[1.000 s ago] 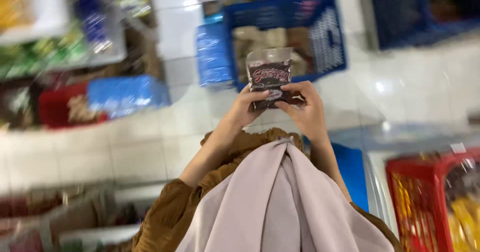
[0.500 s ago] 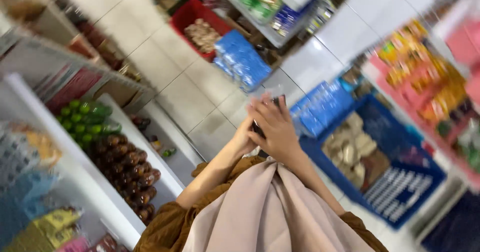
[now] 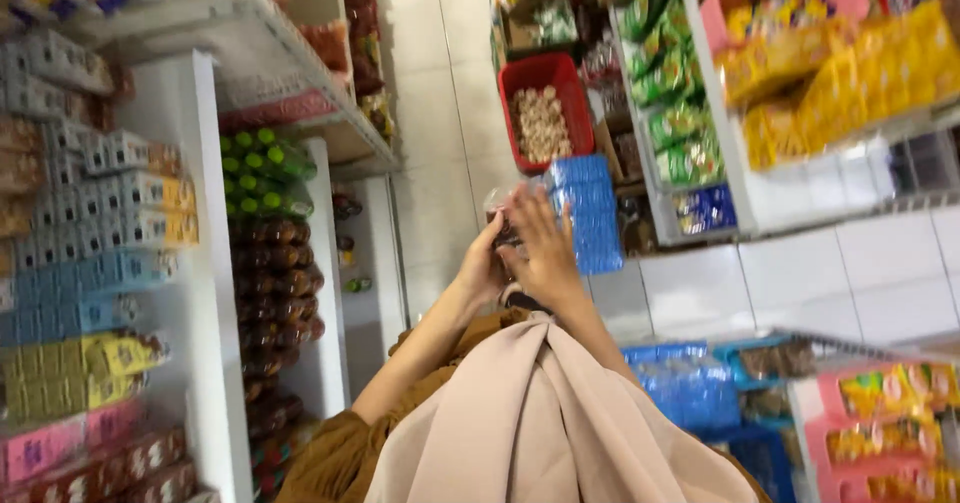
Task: The person restocks store shelves by repeatedly taking packaged food items from a basket and placing them into a cardboard box on a shelf.
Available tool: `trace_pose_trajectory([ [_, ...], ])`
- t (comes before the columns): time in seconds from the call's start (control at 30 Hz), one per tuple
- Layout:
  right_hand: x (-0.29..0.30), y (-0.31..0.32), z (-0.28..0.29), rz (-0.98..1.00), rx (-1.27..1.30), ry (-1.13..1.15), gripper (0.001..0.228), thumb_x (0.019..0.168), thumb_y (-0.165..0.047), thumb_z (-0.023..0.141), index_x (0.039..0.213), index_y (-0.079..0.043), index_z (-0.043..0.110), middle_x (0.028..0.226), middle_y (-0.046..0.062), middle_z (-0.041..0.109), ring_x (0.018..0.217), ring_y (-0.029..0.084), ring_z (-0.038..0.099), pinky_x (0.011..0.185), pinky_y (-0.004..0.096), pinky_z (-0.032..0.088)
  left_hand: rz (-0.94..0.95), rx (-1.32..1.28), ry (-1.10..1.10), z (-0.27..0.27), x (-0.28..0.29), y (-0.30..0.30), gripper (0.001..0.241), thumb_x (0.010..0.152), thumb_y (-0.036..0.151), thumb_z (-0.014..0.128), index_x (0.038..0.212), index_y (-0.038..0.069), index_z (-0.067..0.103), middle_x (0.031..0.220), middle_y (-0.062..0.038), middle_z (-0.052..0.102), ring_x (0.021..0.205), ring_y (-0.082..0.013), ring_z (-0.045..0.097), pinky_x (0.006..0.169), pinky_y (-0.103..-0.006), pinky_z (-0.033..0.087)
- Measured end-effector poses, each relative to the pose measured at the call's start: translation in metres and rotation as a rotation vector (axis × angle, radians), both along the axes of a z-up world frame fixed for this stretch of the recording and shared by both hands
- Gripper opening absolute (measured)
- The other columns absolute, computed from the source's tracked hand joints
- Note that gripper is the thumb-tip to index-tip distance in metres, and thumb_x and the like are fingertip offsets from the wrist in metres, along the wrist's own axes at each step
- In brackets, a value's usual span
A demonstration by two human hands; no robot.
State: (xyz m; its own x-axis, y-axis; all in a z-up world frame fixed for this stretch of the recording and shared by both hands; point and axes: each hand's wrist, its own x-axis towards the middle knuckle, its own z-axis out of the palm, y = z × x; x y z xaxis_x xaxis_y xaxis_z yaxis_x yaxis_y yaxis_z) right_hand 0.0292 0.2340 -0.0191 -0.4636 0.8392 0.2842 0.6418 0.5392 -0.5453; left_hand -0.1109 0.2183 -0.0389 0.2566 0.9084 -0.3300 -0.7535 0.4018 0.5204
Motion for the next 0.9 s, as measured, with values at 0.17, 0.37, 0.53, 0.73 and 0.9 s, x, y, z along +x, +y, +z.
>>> trace_pose_trajectory([
  [0.17,0.070,0.112,-0.033,-0.149,-0.478,0.426,0.075,0.106,-0.055,0.044,0.164,-0.012,0.025,0.161,0.021,0.040,0.150,0.035,0.040,0.120,0.044,0.032,0.004,-0.056,-0.142,0.003,0.005,0.083,0.060,0.105,0.044,0.042,0.154,0.011,0.042,0.147,-0.015,0.055,0.130,-0.0322,0.059,0.110,-0.0523,0.047],
  [0.37,0.079,0.168,-0.054,0.135,-0.989,0.730,0.079,0.097,-0.028,0.068,0.162,-0.008,0.028,0.142,0.019,0.059,0.121,0.021,0.061,0.100,0.034,0.050,0.018,-0.085,0.018,-0.021,0.016,0.149,0.056,0.095,0.025,0.051,0.147,0.003,0.045,0.136,-0.017,0.062,0.120,-0.0317,0.066,0.104,-0.0516,0.053],
  [0.53,0.066,0.187,-0.074,-0.007,-1.005,0.979,0.071,0.095,-0.012,0.072,0.156,0.000,0.038,0.135,0.014,0.063,0.119,0.016,0.062,0.098,0.029,0.052,-0.019,-0.143,0.196,-0.043,0.007,0.185,0.054,0.096,0.009,0.054,0.148,0.003,0.043,0.131,-0.011,0.064,0.116,-0.0246,0.065,0.099,-0.0435,0.055],
  [0.73,0.055,0.228,-0.119,-0.339,-0.787,1.079,0.065,0.093,-0.006,0.073,0.149,0.000,0.040,0.129,0.015,0.065,0.114,0.019,0.065,0.095,0.031,0.053,-0.368,0.089,0.605,-0.052,-0.006,0.264,0.061,0.098,0.007,0.060,0.156,0.006,0.040,0.131,-0.009,0.062,0.110,-0.0157,0.057,0.088,-0.0341,0.047],
  [0.9,0.034,0.286,-0.126,-0.410,-0.635,1.179,0.065,0.095,-0.008,0.072,0.151,-0.001,0.040,0.132,0.014,0.065,0.120,0.019,0.063,0.101,0.031,0.052,-0.485,0.184,0.497,-0.050,-0.018,0.364,0.067,0.091,0.006,0.064,0.152,0.008,0.037,0.130,-0.004,0.063,0.116,-0.0145,0.062,0.095,-0.0347,0.054],
])
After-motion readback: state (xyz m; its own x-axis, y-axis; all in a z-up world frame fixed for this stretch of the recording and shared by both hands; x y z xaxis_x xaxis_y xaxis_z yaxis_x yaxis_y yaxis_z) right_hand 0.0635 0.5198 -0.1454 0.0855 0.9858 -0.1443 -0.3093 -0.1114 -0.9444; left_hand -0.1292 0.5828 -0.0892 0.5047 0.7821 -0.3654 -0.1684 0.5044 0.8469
